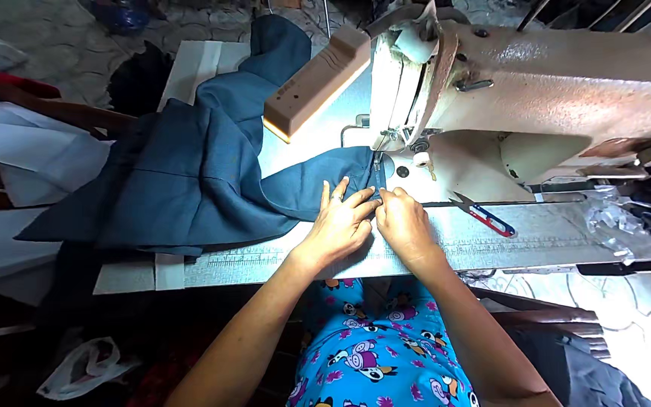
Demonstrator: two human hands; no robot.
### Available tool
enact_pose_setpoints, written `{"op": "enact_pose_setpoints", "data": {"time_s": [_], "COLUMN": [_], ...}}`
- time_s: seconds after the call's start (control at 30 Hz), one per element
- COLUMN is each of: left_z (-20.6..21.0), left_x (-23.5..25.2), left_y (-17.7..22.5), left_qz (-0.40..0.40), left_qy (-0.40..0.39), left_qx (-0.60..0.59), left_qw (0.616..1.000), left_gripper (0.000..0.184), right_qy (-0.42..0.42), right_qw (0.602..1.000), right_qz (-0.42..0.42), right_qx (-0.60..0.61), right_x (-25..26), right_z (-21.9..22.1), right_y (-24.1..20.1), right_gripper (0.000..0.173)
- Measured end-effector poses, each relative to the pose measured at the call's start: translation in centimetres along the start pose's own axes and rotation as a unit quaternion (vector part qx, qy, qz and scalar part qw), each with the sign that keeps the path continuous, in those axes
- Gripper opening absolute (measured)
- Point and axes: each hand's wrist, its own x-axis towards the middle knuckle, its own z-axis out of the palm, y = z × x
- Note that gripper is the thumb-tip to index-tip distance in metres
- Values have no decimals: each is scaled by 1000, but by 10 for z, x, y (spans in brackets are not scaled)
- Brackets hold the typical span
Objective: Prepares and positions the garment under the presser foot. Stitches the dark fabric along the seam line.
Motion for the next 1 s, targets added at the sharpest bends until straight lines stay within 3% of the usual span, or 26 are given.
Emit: {"op": "enact_pose_setpoints", "data": {"time_s": [0.4, 0.47, 0.53, 0.63, 0.73, 0.83, 0.9, 1.0], "left_z": [-9, -15, -25, -29, -23, -27, -33, -32], "left_x": [34, 36, 37, 33, 27, 6, -19, -42], "left_y": [-20, -24, -28, -40, -46, -37, -24, -20], "left_qz": [-38, -29, -78, -169, -130, -42, 2, 38], "left_qy": [-6, 61, 109, 75, 139, 215, 196, 124], "left_qx": [-89, -95, -43, 10, -17, -75, -61, -8], "left_qw": [995, 993, 990, 983, 982, 973, 979, 992], "left_gripper": [43, 42, 40, 32, 19, 20, 21, 18], "right_qy": [75, 92, 99, 100, 78, 54, 14, -5], "right_qw": [995, 992, 990, 984, 982, 970, 952, 933], "right_qz": [-56, -66, -73, -109, -136, -160, -154, -106], "right_qx": [37, 52, 71, 95, 108, 176, 264, 344], "right_x": [19, 20, 20, 19, 19, 15, 11, 5], "right_z": [9, 13, 15, 17, 13, 9, 4, 7], "right_y": [14, 19, 21, 27, 29, 39, 44, 37], "right_gripper": [28, 26, 27, 29, 27, 26, 29, 16]}}
